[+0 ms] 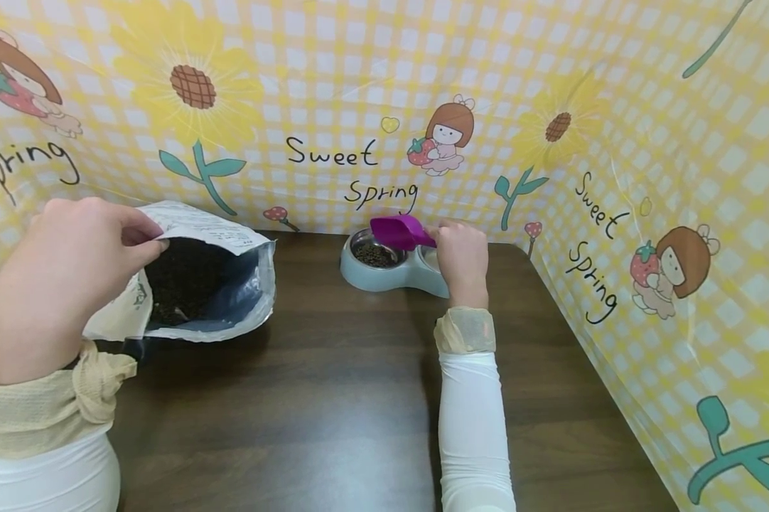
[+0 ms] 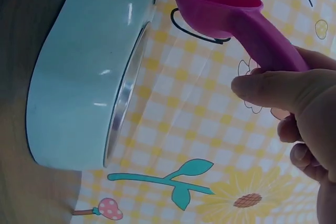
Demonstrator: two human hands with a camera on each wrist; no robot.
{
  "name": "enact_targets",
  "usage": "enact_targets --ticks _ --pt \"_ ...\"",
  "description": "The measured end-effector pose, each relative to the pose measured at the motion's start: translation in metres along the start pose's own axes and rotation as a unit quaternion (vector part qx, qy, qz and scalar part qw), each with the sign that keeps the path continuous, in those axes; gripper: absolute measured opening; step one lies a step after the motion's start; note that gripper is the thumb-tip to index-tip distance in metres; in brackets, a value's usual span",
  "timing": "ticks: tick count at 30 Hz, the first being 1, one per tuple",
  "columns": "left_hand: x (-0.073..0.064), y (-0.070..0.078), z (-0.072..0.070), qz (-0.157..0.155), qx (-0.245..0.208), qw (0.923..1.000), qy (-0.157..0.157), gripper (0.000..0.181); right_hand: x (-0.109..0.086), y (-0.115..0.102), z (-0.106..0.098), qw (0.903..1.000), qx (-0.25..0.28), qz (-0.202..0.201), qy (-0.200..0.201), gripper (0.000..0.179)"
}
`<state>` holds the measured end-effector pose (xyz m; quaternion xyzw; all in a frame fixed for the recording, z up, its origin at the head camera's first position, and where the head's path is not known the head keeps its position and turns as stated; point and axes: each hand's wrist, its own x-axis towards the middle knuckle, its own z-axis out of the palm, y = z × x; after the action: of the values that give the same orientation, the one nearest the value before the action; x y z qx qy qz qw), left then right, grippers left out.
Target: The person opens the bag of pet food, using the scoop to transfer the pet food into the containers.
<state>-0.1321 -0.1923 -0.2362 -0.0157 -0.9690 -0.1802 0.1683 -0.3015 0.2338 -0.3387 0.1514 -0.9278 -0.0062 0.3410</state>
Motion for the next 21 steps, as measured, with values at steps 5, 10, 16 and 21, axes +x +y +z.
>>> enact_targets --ticks 5,10,16,21 --pt "0.002 0.002 -0.002 0.002 0.001 1.0000 0.003 0.019 -0.002 0.008 -0.008 0.9937 0.006 0.070 -0.088 0.028" --pt "0.002 0.003 -0.001 0.000 0.000 1.0000 -0.001 0.020 -0.003 0.017 -0.019 0.9830 0.047 0.104 -0.143 0.025" --pt "0.001 0.001 0.000 -0.002 0.001 1.0000 -0.007 0.021 -0.002 0.020 -0.034 0.9696 0.136 0.115 -0.168 0.031" --pt "0.000 0.001 0.000 -0.003 0.001 1.0000 -0.006 0.020 0.001 0.020 -0.050 0.9545 0.187 0.141 -0.185 0.044"
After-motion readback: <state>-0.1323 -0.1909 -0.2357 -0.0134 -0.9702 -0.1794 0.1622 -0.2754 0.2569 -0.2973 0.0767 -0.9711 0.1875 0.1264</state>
